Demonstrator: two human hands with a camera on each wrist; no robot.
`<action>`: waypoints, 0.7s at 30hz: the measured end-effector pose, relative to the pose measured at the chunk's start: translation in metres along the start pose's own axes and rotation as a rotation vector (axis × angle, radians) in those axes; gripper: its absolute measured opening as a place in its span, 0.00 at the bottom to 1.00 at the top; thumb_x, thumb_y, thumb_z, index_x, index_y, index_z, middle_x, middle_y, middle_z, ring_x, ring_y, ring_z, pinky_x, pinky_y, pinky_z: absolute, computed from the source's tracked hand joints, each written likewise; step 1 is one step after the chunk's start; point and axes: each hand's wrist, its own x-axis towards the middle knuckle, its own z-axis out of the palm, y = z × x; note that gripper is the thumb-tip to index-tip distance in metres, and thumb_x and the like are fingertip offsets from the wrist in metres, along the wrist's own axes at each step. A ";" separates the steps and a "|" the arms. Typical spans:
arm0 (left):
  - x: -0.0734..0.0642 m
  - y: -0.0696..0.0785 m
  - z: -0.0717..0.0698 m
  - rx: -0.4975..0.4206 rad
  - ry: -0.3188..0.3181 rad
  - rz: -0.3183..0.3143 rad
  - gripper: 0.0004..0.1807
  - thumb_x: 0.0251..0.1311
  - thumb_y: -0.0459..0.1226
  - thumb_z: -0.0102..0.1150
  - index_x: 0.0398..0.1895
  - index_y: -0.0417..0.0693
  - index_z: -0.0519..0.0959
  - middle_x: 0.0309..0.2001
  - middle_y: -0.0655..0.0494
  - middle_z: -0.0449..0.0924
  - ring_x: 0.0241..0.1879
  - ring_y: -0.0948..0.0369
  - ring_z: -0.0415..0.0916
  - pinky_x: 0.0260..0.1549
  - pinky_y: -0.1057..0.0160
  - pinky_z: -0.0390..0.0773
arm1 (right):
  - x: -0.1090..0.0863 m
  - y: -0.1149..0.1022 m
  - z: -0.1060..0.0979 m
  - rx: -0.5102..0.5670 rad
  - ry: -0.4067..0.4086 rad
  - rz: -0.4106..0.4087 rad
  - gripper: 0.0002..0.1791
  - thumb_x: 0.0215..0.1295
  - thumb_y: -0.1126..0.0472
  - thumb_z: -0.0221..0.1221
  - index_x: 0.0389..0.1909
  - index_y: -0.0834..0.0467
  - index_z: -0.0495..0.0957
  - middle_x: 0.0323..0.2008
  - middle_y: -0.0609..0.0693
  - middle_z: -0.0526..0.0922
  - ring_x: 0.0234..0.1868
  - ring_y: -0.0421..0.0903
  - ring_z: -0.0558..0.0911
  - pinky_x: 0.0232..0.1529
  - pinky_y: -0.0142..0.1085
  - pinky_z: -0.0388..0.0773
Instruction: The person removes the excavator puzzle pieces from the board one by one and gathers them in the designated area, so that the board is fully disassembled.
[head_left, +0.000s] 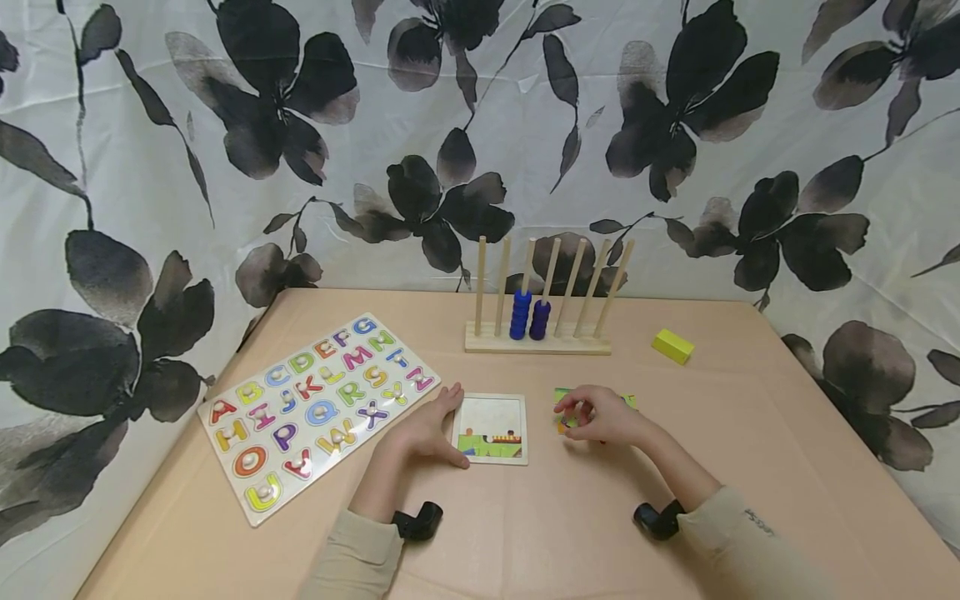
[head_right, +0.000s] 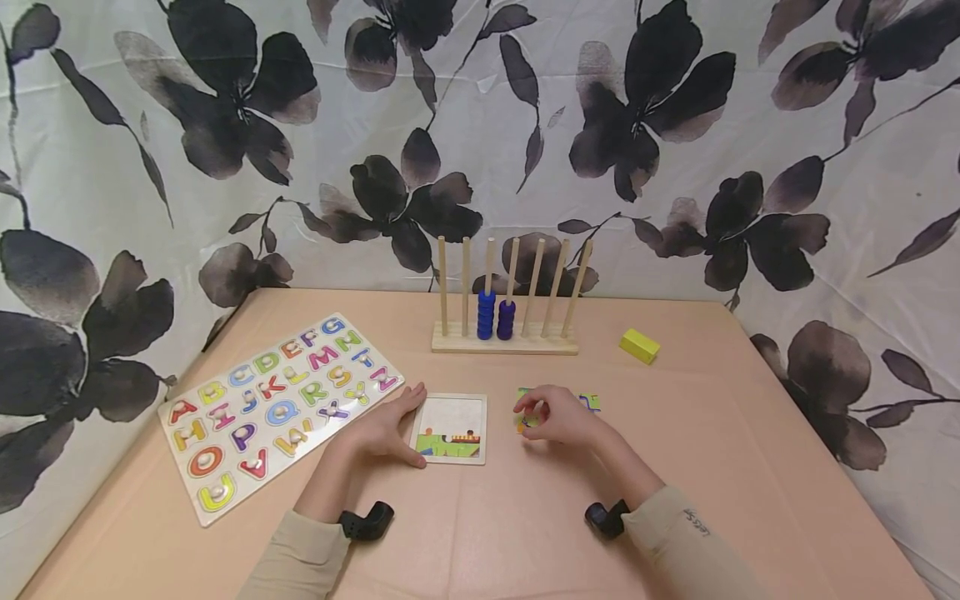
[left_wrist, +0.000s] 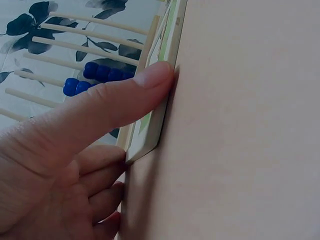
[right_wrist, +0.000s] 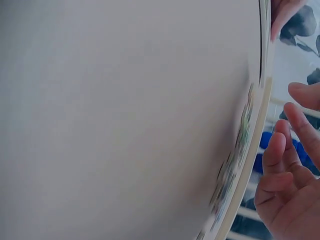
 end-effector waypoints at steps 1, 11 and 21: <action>0.000 0.000 0.000 0.001 0.003 0.003 0.61 0.29 0.41 0.78 0.69 0.35 0.51 0.71 0.46 0.45 0.70 0.50 0.36 0.66 0.54 0.45 | 0.002 -0.002 0.002 -0.005 0.000 -0.001 0.15 0.48 0.68 0.66 0.40 0.64 0.78 0.30 0.55 0.75 0.23 0.42 0.70 0.16 0.28 0.68; 0.001 0.002 -0.001 0.025 0.030 -0.013 0.59 0.30 0.42 0.78 0.68 0.36 0.54 0.70 0.47 0.47 0.69 0.50 0.40 0.66 0.54 0.47 | 0.027 -0.027 0.023 -0.012 -0.025 -0.031 0.16 0.47 0.68 0.66 0.40 0.62 0.79 0.33 0.54 0.77 0.23 0.41 0.71 0.22 0.28 0.69; 0.002 0.003 -0.001 0.041 0.039 -0.027 0.57 0.32 0.42 0.77 0.68 0.37 0.55 0.70 0.46 0.48 0.69 0.49 0.41 0.65 0.52 0.49 | 0.053 -0.047 0.044 -0.002 -0.091 -0.046 0.15 0.48 0.66 0.67 0.40 0.62 0.79 0.31 0.55 0.77 0.21 0.42 0.70 0.20 0.27 0.67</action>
